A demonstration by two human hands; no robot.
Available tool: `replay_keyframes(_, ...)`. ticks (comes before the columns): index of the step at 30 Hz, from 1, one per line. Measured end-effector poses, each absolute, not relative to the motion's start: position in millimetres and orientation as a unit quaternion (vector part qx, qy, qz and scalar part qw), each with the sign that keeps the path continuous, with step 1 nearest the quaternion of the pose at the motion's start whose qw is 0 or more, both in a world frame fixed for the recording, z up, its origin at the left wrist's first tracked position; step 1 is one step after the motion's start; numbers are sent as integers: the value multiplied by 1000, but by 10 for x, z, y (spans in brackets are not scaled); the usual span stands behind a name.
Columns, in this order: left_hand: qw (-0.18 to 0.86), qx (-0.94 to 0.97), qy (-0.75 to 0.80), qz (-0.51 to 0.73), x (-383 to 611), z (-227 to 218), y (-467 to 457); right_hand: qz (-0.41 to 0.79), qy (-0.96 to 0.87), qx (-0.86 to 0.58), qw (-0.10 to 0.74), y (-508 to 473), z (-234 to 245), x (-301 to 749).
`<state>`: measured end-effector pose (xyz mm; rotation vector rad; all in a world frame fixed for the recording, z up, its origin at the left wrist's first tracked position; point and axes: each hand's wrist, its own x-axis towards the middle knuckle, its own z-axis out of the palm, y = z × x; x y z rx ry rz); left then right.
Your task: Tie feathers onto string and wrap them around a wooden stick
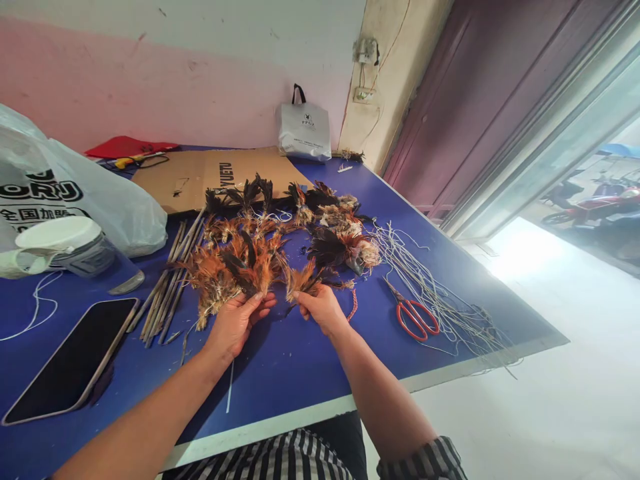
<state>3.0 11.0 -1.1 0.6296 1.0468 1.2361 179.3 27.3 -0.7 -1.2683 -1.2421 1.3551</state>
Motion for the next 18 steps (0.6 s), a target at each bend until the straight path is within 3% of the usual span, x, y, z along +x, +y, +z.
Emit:
replay_keyframes(3,640,272,456,555,14,9,118,466,-516,-600,396,377,15,1940)
replay_keyframes(8,644,278,459,545,30,20,88,345,-575,-702,239,555,70,2089)
replay_keyframes(18,662,311,443,519,58,-27,94,138,-626,-747,176,743,355,1994)
